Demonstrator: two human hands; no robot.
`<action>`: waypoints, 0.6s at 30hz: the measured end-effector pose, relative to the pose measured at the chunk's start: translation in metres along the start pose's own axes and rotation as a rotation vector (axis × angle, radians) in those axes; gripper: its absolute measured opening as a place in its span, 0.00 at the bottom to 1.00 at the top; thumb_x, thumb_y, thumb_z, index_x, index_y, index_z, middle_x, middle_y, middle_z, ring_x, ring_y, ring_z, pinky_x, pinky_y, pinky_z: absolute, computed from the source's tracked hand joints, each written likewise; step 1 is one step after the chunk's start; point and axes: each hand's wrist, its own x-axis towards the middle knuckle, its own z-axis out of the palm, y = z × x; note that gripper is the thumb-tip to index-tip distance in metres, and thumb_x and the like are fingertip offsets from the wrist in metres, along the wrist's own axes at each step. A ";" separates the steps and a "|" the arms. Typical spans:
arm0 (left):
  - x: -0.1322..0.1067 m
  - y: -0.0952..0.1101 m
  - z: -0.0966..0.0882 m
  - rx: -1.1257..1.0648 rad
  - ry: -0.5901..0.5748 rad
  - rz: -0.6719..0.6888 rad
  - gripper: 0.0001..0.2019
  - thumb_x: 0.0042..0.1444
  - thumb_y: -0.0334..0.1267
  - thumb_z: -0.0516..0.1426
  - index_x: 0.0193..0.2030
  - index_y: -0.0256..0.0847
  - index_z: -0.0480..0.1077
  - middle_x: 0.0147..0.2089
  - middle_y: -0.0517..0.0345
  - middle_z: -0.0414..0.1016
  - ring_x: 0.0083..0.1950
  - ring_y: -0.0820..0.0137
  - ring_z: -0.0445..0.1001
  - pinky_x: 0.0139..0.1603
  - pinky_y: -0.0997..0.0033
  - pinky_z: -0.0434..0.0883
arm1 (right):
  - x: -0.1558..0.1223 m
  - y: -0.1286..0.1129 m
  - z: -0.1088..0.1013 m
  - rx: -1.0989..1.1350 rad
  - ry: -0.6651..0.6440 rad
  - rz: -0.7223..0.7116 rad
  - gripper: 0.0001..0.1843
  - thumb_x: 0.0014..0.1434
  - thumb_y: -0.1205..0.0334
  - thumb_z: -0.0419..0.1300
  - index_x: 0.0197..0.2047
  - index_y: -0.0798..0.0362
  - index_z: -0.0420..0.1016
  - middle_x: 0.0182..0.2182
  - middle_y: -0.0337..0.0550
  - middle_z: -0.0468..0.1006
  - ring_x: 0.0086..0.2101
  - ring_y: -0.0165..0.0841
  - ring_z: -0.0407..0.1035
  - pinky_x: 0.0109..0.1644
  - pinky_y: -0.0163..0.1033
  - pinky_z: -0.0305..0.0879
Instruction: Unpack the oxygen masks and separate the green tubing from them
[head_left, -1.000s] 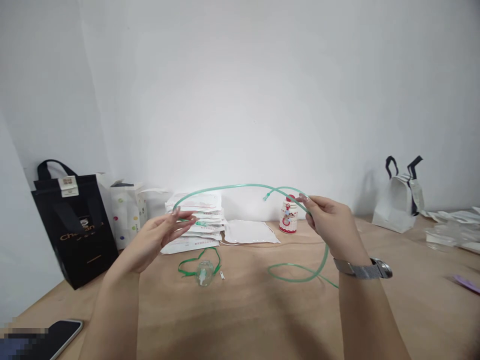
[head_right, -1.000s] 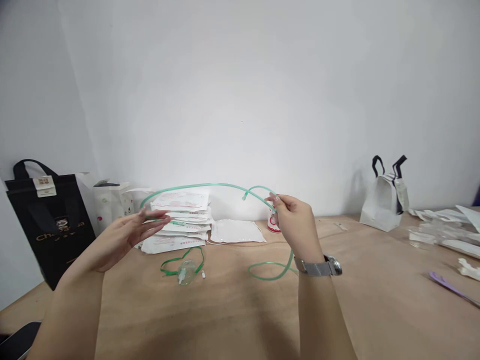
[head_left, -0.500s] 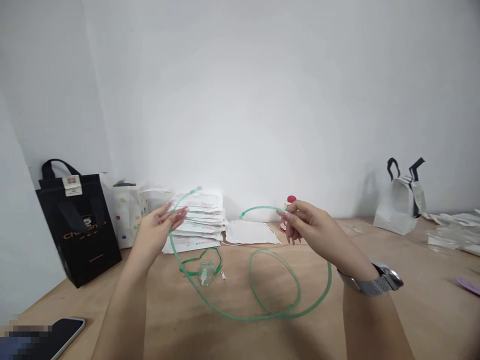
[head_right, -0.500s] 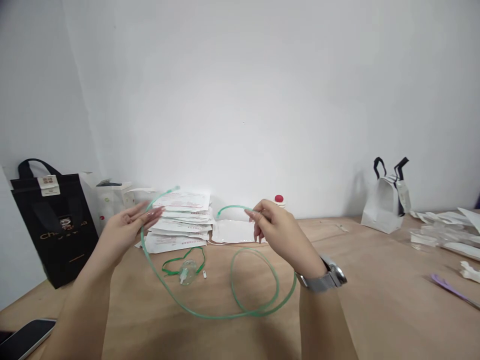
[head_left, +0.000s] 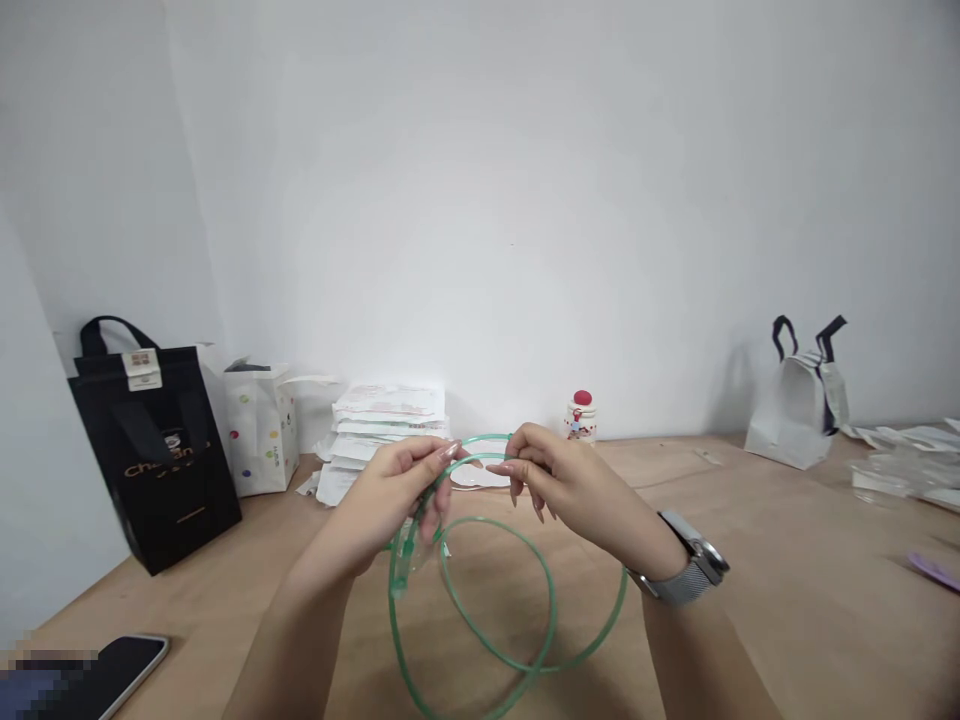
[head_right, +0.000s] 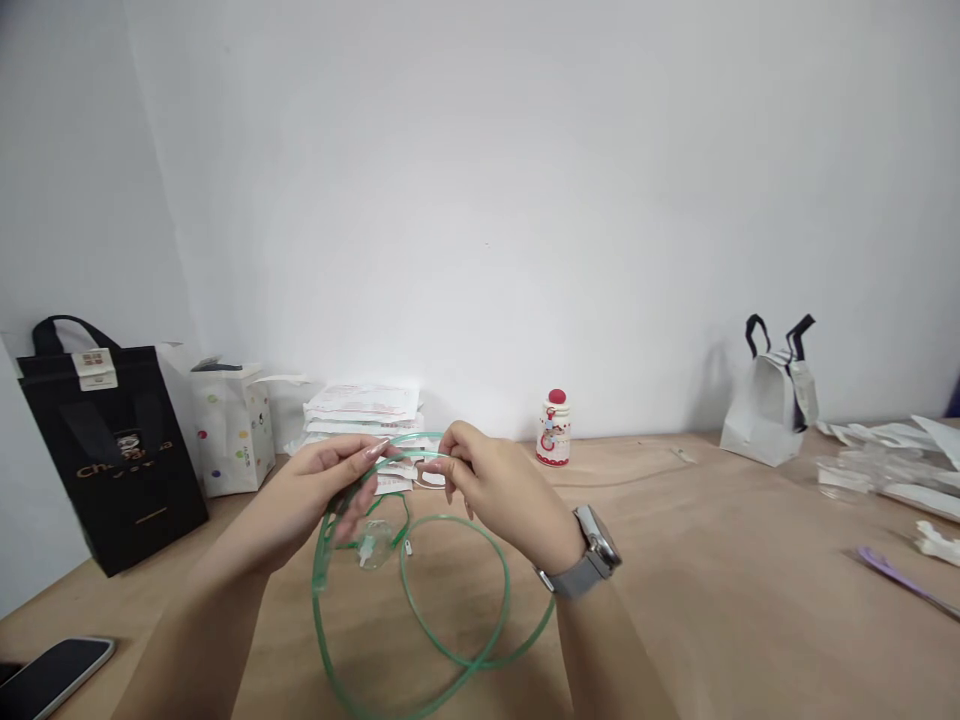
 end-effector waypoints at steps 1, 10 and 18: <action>0.000 -0.001 0.001 0.005 -0.001 0.001 0.15 0.55 0.49 0.54 0.34 0.38 0.70 0.17 0.70 0.57 0.14 0.83 0.54 0.14 0.82 0.52 | 0.001 0.001 0.001 -0.032 0.006 -0.005 0.08 0.61 0.59 0.49 0.30 0.50 0.61 0.21 0.34 0.73 0.19 0.27 0.64 0.25 0.33 0.57; -0.003 0.002 -0.017 0.060 0.082 0.063 0.15 0.55 0.50 0.53 0.32 0.38 0.69 0.18 0.71 0.43 0.20 0.79 0.41 0.18 0.77 0.42 | 0.000 0.003 -0.003 0.111 0.161 -0.025 0.31 0.57 0.58 0.56 0.61 0.47 0.50 0.16 0.26 0.58 0.19 0.28 0.59 0.26 0.33 0.57; -0.009 0.009 -0.024 0.143 0.007 0.019 0.18 0.56 0.51 0.51 0.39 0.39 0.72 0.17 0.70 0.47 0.19 0.78 0.43 0.20 0.75 0.44 | -0.002 0.002 -0.008 0.073 0.140 -0.005 0.18 0.59 0.53 0.52 0.48 0.49 0.74 0.16 0.33 0.57 0.19 0.26 0.52 0.21 0.33 0.49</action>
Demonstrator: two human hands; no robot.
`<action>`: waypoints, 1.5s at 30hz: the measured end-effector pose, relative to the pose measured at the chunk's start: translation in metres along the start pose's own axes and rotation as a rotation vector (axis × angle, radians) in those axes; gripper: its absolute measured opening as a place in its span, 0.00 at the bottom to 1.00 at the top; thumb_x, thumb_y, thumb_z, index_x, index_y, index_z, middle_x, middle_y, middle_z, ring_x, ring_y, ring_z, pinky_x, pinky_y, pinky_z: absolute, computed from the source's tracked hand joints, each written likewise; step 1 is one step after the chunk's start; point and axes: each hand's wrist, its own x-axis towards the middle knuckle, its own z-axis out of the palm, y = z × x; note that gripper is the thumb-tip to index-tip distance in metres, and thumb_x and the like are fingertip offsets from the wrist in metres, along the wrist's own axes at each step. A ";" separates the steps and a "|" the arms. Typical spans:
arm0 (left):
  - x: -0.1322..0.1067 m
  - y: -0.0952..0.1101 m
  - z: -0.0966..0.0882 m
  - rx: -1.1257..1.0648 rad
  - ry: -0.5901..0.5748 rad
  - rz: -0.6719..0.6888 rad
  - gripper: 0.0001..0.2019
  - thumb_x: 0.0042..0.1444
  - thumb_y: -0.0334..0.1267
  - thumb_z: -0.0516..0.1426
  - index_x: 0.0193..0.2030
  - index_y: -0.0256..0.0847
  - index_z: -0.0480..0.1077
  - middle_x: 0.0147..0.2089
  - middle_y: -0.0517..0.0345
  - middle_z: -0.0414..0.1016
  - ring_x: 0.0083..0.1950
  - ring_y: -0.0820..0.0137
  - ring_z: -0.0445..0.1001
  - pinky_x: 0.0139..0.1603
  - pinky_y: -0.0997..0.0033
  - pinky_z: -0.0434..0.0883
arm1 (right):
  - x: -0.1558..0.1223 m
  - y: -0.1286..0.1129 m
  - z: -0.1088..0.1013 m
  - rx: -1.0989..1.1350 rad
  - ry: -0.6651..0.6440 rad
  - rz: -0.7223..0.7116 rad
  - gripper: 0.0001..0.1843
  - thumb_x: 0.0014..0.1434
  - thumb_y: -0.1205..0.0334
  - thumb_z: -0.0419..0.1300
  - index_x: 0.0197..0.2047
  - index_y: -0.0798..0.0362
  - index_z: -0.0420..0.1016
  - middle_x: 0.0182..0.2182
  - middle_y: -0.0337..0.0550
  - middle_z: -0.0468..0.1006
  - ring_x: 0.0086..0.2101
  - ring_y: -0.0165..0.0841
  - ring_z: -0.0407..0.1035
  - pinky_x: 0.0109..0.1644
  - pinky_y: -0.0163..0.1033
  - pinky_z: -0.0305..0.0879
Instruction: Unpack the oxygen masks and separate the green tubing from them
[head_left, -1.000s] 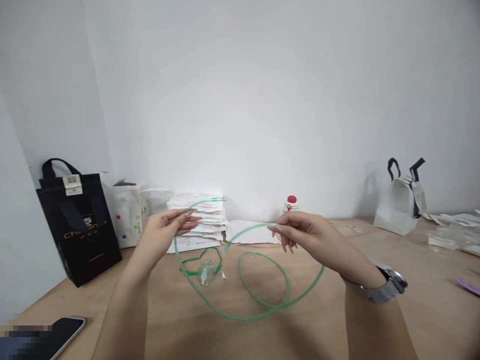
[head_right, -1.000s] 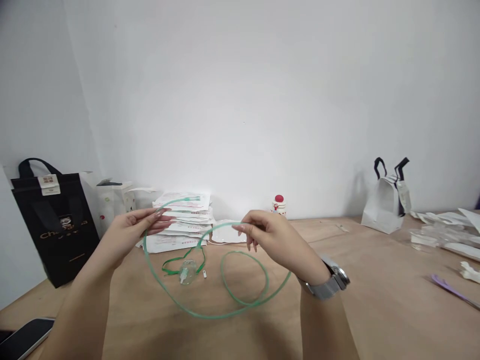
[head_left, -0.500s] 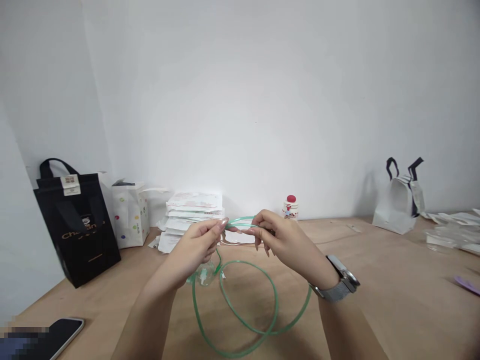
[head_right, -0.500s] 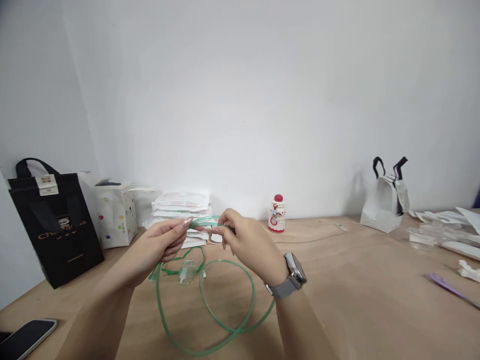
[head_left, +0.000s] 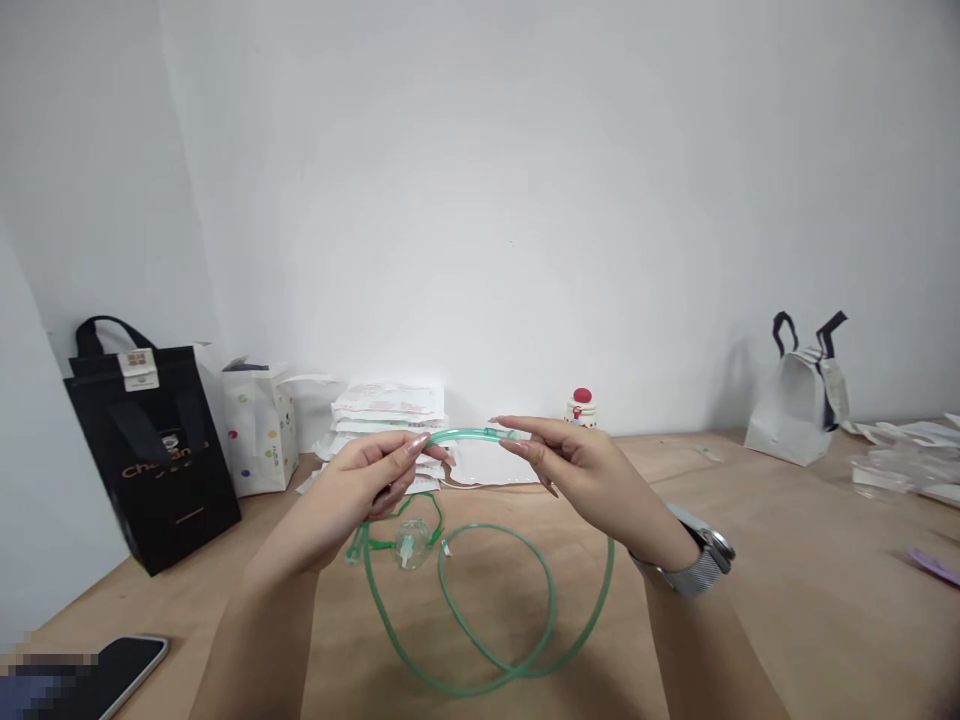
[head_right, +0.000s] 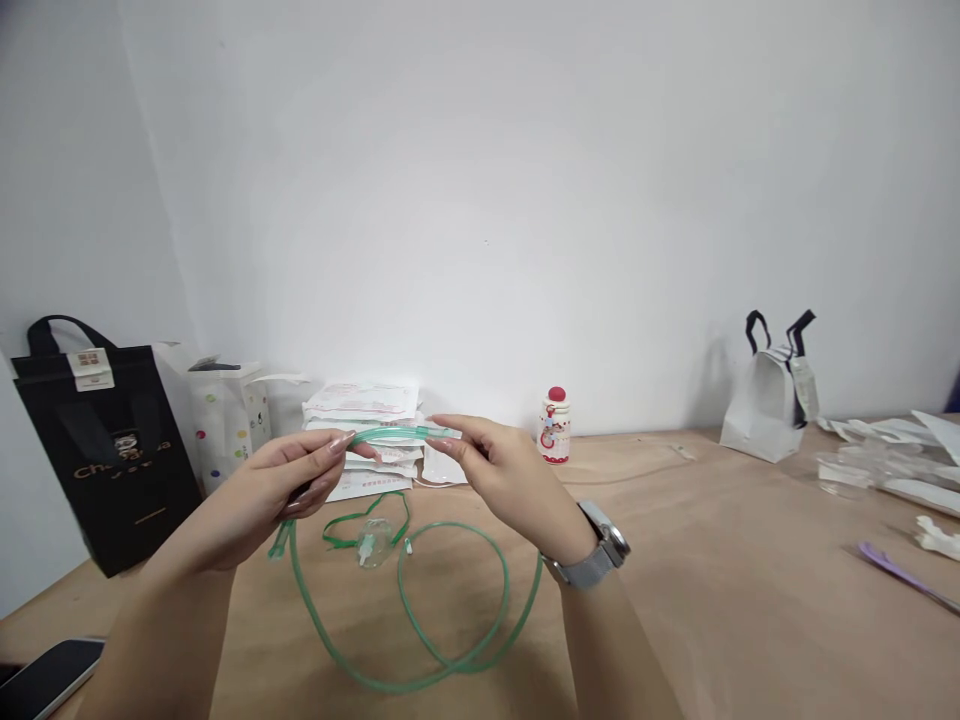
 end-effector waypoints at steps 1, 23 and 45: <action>0.000 -0.001 0.001 0.017 -0.019 -0.008 0.18 0.56 0.51 0.51 0.40 0.39 0.72 0.18 0.70 0.47 0.19 0.78 0.43 0.20 0.75 0.44 | 0.001 0.002 0.000 -0.009 -0.009 0.001 0.17 0.59 0.53 0.52 0.46 0.49 0.75 0.16 0.33 0.58 0.19 0.26 0.53 0.21 0.33 0.49; 0.007 -0.005 0.002 -0.034 0.039 0.033 0.15 0.57 0.48 0.51 0.32 0.39 0.70 0.18 0.69 0.50 0.20 0.78 0.44 0.21 0.75 0.44 | 0.003 -0.001 0.001 0.334 0.170 -0.049 0.16 0.56 0.57 0.57 0.47 0.49 0.59 0.19 0.28 0.62 0.22 0.27 0.61 0.26 0.33 0.59; 0.008 -0.005 0.009 -0.048 -0.099 0.008 0.16 0.59 0.47 0.50 0.39 0.37 0.72 0.21 0.68 0.52 0.20 0.80 0.46 0.20 0.75 0.44 | 0.004 0.000 -0.001 0.326 0.076 0.010 0.23 0.57 0.57 0.56 0.56 0.48 0.58 0.18 0.29 0.60 0.20 0.25 0.55 0.20 0.31 0.51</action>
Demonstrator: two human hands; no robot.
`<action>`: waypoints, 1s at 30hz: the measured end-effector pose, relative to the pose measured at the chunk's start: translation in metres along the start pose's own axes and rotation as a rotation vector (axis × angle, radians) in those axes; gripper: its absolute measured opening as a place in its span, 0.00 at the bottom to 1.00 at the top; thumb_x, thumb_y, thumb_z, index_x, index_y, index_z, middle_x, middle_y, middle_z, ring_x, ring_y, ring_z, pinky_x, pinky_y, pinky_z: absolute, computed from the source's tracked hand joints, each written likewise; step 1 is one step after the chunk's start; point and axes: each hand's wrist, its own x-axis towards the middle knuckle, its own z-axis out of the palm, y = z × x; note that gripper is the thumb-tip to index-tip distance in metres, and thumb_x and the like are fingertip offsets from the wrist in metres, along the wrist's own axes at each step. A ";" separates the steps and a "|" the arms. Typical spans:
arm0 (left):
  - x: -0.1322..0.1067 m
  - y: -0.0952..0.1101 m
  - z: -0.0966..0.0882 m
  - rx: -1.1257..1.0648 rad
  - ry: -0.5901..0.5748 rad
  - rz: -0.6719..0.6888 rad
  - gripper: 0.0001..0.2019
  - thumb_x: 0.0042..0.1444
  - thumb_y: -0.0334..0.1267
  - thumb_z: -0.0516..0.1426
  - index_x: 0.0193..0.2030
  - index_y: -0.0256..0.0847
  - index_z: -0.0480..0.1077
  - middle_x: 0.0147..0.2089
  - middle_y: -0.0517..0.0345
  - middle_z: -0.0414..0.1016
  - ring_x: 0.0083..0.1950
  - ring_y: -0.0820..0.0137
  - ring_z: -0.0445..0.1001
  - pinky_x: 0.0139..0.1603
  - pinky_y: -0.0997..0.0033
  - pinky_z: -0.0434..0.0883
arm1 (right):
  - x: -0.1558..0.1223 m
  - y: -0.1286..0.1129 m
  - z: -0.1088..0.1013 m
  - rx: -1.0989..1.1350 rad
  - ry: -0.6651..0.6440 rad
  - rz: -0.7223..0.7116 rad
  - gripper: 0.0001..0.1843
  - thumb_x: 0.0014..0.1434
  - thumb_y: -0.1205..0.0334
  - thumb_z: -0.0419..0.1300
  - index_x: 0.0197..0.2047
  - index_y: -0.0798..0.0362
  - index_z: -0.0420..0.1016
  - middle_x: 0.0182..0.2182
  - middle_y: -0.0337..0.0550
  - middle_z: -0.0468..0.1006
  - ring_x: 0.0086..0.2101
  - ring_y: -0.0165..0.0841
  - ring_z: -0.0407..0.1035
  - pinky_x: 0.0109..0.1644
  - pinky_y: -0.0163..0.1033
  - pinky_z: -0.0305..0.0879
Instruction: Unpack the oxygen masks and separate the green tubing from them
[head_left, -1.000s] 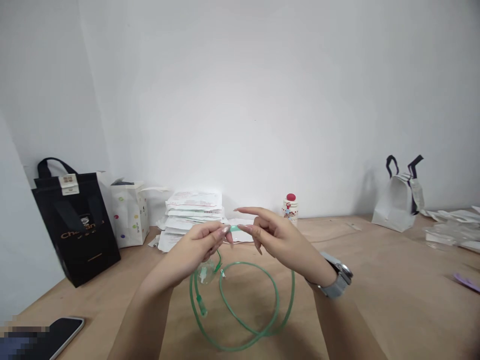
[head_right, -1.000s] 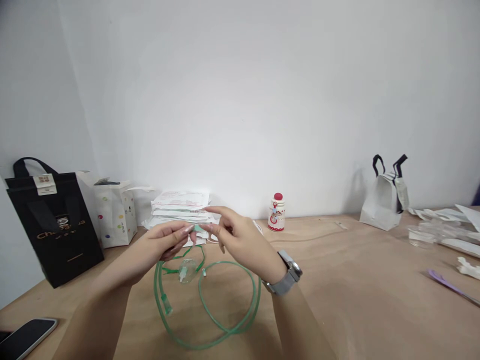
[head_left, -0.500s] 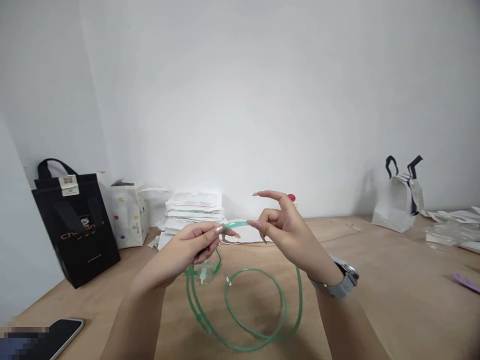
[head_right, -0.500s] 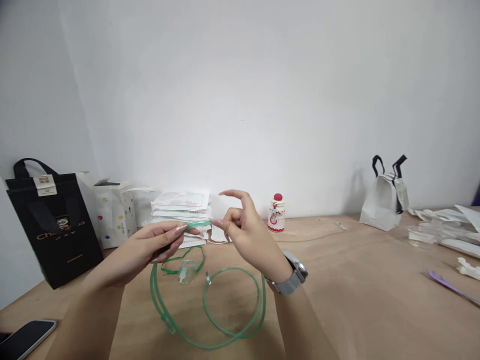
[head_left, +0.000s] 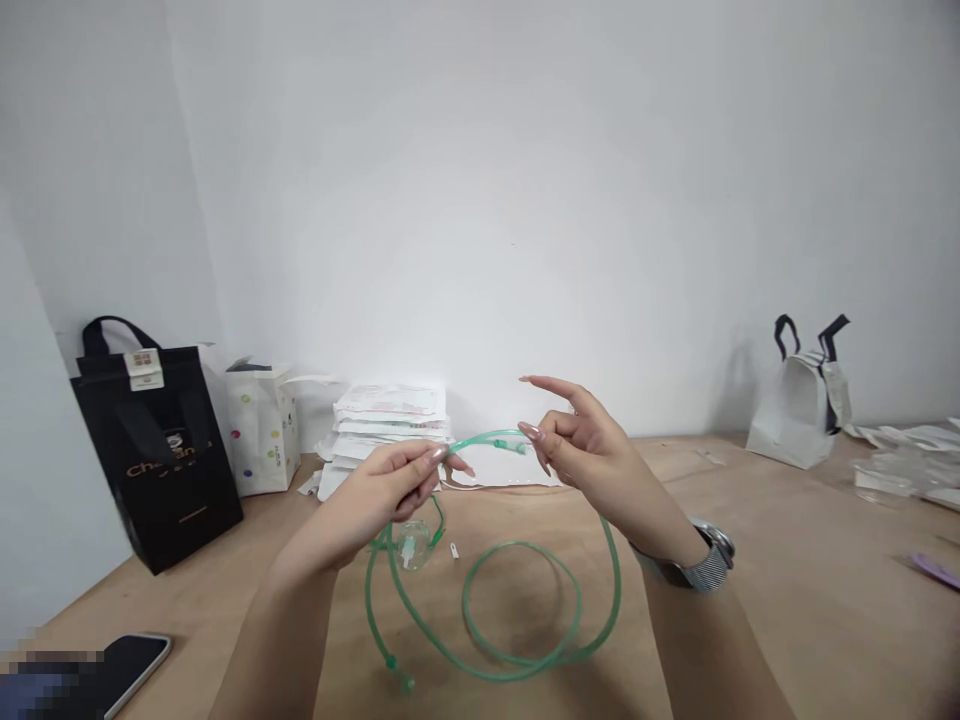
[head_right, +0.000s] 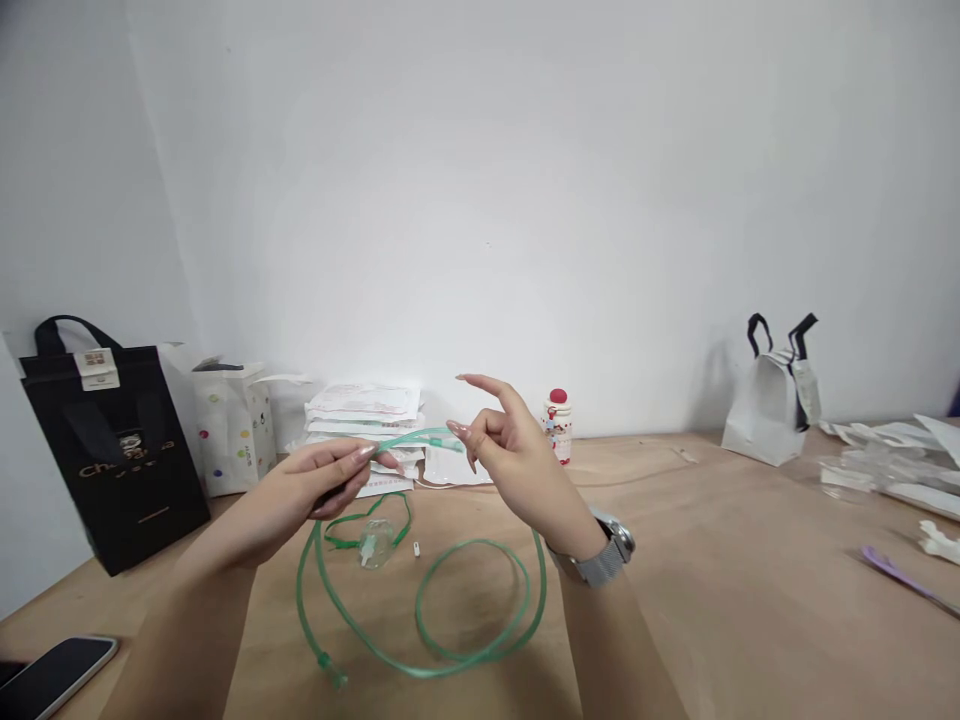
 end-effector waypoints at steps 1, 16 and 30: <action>-0.001 0.001 0.001 0.007 -0.039 -0.020 0.16 0.59 0.47 0.50 0.41 0.38 0.72 0.22 0.68 0.54 0.20 0.80 0.48 0.20 0.75 0.44 | 0.000 0.001 0.001 -0.014 0.019 -0.018 0.23 0.57 0.58 0.56 0.56 0.48 0.57 0.18 0.30 0.60 0.21 0.26 0.56 0.22 0.31 0.53; 0.005 -0.006 0.014 -0.089 -0.017 0.001 0.15 0.60 0.47 0.49 0.29 0.39 0.66 0.19 0.69 0.47 0.20 0.79 0.43 0.19 0.76 0.43 | -0.002 0.003 0.025 -0.010 -0.058 -0.027 0.28 0.58 0.62 0.55 0.60 0.46 0.51 0.21 0.31 0.67 0.26 0.29 0.64 0.33 0.36 0.61; -0.027 0.005 -0.062 -0.382 0.618 0.212 0.16 0.62 0.31 0.46 0.22 0.37 0.61 0.15 0.69 0.52 0.14 0.82 0.48 0.12 0.85 0.49 | 0.003 0.009 -0.035 -0.103 0.467 0.083 0.25 0.47 0.58 0.64 0.50 0.51 0.68 0.16 0.26 0.56 0.16 0.23 0.52 0.17 0.30 0.49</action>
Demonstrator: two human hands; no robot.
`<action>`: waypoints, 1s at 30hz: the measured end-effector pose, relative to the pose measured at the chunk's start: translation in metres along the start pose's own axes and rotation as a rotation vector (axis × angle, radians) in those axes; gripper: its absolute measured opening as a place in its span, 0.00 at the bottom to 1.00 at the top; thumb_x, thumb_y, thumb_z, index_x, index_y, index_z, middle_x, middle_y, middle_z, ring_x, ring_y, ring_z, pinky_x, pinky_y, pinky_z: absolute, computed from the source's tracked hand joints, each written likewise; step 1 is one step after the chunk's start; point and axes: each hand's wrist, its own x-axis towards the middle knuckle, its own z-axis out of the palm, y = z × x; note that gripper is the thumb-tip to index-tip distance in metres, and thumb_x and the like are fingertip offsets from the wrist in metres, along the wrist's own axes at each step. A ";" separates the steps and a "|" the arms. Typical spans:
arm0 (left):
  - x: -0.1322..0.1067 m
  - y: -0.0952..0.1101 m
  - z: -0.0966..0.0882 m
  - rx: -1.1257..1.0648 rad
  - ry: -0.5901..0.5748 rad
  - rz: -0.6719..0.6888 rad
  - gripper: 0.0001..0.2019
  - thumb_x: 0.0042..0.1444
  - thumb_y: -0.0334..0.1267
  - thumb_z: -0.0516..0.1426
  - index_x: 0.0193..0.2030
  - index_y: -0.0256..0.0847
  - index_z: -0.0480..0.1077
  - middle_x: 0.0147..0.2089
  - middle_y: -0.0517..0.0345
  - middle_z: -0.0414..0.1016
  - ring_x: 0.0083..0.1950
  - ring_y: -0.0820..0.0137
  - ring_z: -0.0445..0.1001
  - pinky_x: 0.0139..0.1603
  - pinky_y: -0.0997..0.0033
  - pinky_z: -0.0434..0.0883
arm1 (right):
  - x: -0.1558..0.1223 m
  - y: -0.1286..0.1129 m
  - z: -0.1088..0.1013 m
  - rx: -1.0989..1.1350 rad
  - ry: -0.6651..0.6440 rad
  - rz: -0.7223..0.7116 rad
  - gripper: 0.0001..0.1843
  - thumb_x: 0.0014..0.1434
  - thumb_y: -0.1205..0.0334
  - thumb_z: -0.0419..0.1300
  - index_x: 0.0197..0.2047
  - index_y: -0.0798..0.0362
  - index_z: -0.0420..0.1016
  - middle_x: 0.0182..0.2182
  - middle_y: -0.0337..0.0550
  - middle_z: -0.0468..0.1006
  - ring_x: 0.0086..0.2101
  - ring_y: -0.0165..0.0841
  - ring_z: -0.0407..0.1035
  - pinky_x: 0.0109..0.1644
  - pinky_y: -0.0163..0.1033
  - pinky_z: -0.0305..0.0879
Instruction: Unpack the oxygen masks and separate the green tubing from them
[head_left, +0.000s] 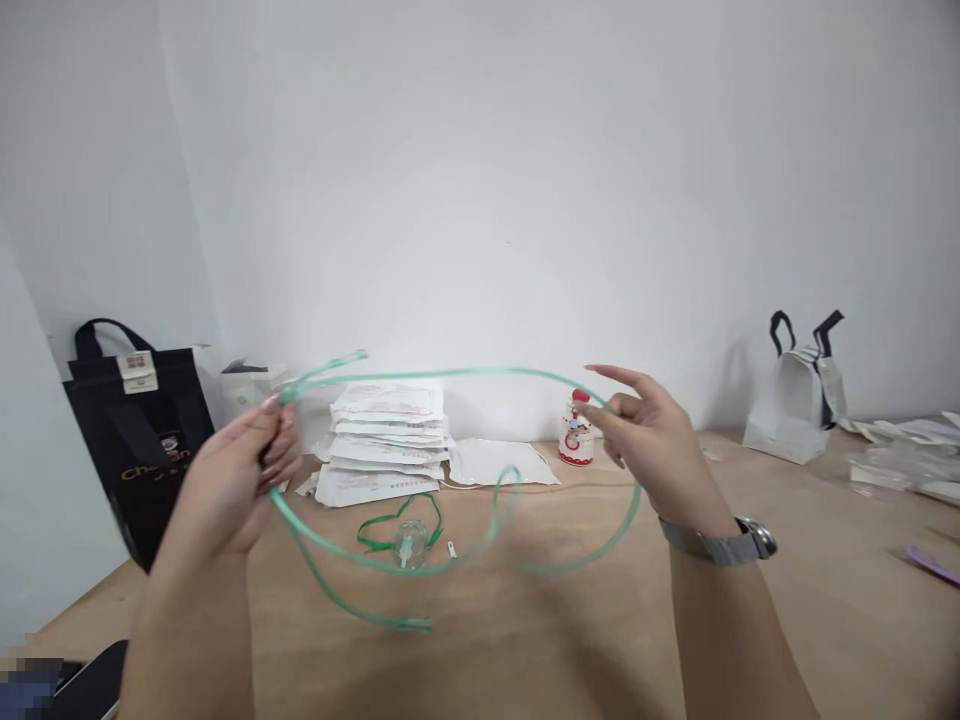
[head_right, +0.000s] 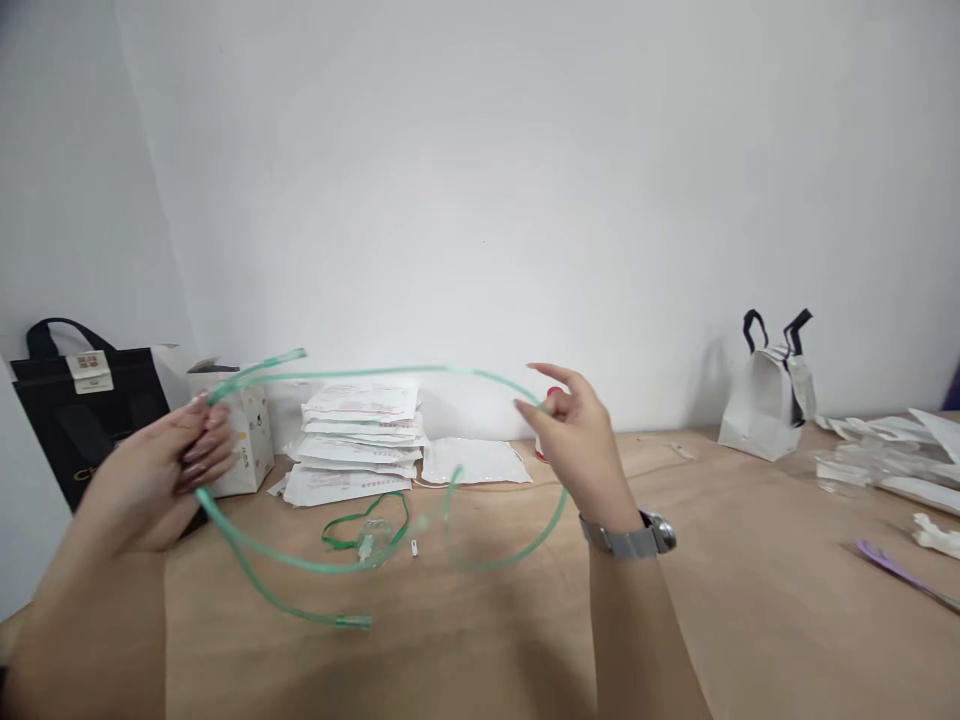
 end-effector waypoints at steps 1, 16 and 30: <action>0.001 0.004 -0.010 -0.024 0.050 0.014 0.17 0.62 0.29 0.44 0.22 0.37 0.60 0.14 0.69 0.52 0.13 0.82 0.47 0.11 0.85 0.49 | 0.005 0.007 -0.005 -0.003 0.100 0.003 0.23 0.46 0.59 0.64 0.47 0.51 0.70 0.15 0.26 0.56 0.15 0.23 0.51 0.17 0.31 0.49; -0.002 0.010 -0.038 0.131 -0.005 -0.206 0.07 0.59 0.33 0.52 0.32 0.38 0.69 0.17 0.69 0.55 0.16 0.83 0.49 0.14 0.86 0.51 | 0.028 0.052 -0.030 -0.415 -0.135 0.346 0.18 0.52 0.47 0.57 0.24 0.54 0.71 0.08 0.35 0.64 0.11 0.26 0.56 0.18 0.34 0.53; -0.004 -0.001 0.002 0.124 -0.211 -0.137 0.09 0.57 0.39 0.53 0.27 0.39 0.67 0.20 0.65 0.55 0.20 0.78 0.50 0.18 0.82 0.55 | 0.009 0.024 0.002 0.434 -0.621 0.153 0.19 0.51 0.61 0.62 0.49 0.48 0.72 0.50 0.46 0.73 0.47 0.39 0.69 0.49 0.46 0.66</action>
